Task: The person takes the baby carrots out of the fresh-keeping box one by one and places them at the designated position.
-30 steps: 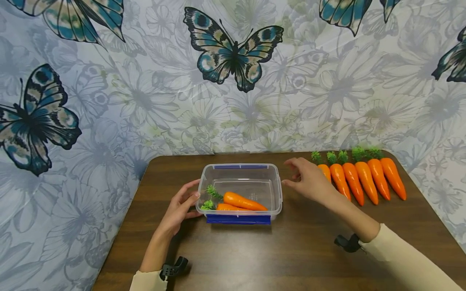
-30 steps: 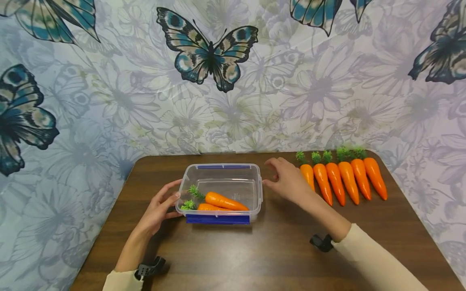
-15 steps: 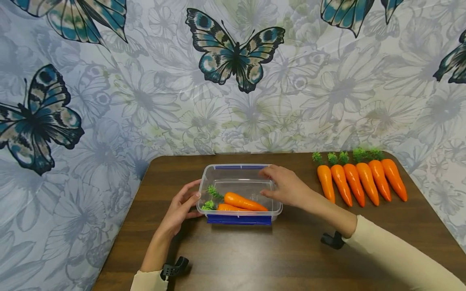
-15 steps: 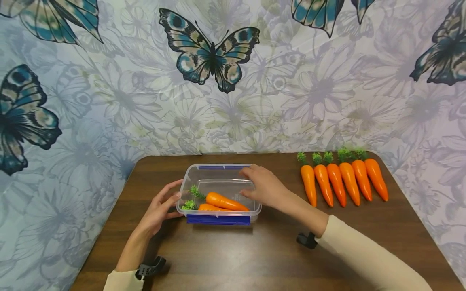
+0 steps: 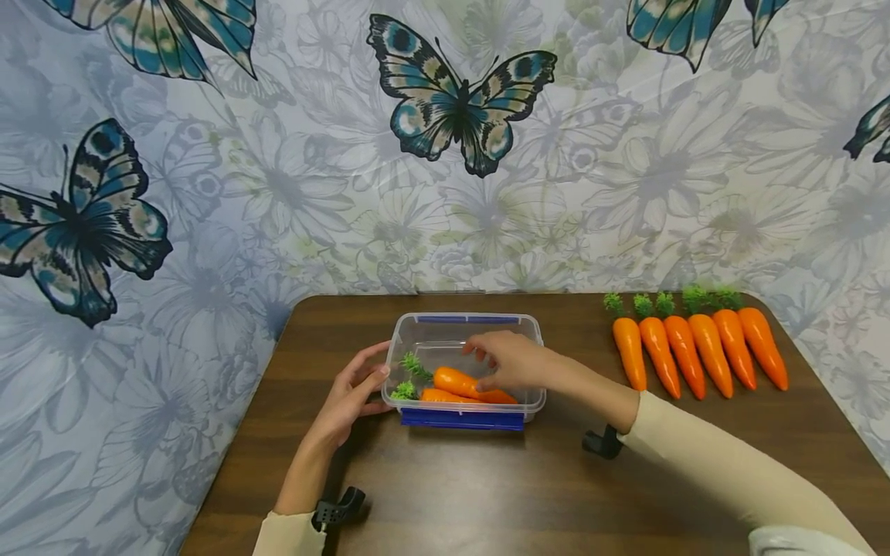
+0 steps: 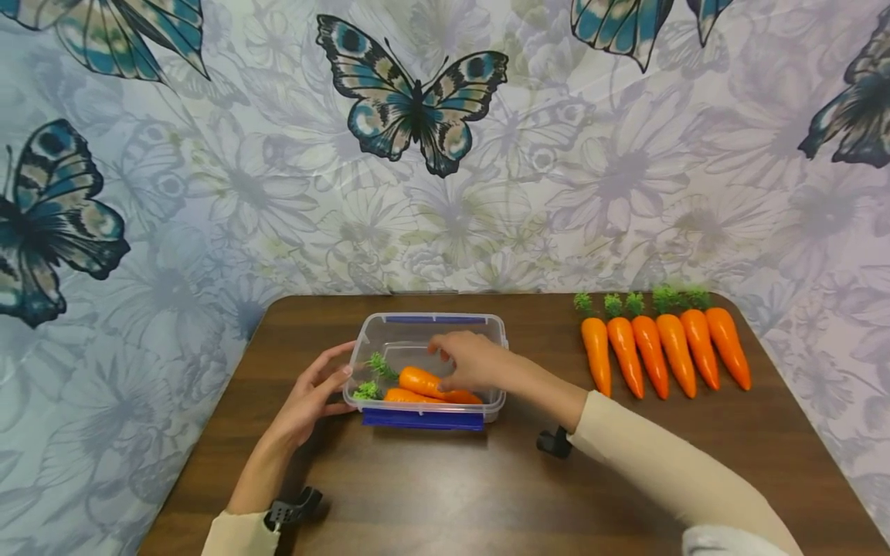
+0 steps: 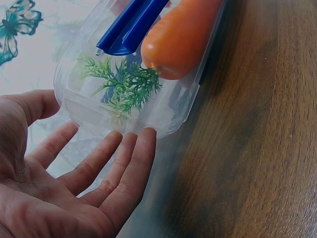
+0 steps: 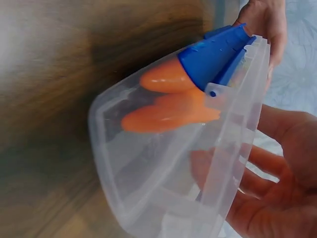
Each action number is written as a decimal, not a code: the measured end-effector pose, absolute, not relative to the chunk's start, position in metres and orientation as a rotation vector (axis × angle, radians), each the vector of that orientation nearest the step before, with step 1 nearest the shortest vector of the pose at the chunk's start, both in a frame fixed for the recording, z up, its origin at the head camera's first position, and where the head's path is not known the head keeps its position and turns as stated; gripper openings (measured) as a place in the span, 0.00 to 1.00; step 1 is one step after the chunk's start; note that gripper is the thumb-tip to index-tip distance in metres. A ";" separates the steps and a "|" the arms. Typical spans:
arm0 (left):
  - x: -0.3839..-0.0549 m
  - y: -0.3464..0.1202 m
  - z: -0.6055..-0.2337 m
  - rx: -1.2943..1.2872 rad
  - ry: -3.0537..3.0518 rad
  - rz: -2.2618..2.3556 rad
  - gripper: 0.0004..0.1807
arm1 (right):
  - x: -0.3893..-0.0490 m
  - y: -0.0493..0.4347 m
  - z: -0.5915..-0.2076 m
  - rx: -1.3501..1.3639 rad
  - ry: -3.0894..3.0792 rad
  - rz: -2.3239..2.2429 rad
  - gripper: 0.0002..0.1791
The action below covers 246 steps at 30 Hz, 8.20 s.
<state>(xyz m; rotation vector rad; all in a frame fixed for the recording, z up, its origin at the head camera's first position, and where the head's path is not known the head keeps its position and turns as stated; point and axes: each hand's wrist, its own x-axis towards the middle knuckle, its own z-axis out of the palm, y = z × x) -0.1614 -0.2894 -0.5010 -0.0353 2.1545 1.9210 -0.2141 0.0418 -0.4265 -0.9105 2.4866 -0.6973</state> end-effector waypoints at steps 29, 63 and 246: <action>-0.161 -0.290 -0.500 -0.033 2.152 1.919 0.28 | -0.230 -0.006 -0.441 -1.048 2.313 -0.335 0.46; -0.162 -0.290 -0.501 -0.014 2.125 1.931 0.29 | -0.244 0.037 -0.431 -0.983 2.220 -0.953 0.43; -0.161 -0.292 -0.504 -0.004 2.137 1.953 0.29 | -0.217 0.050 -0.419 -0.976 2.406 -0.916 0.23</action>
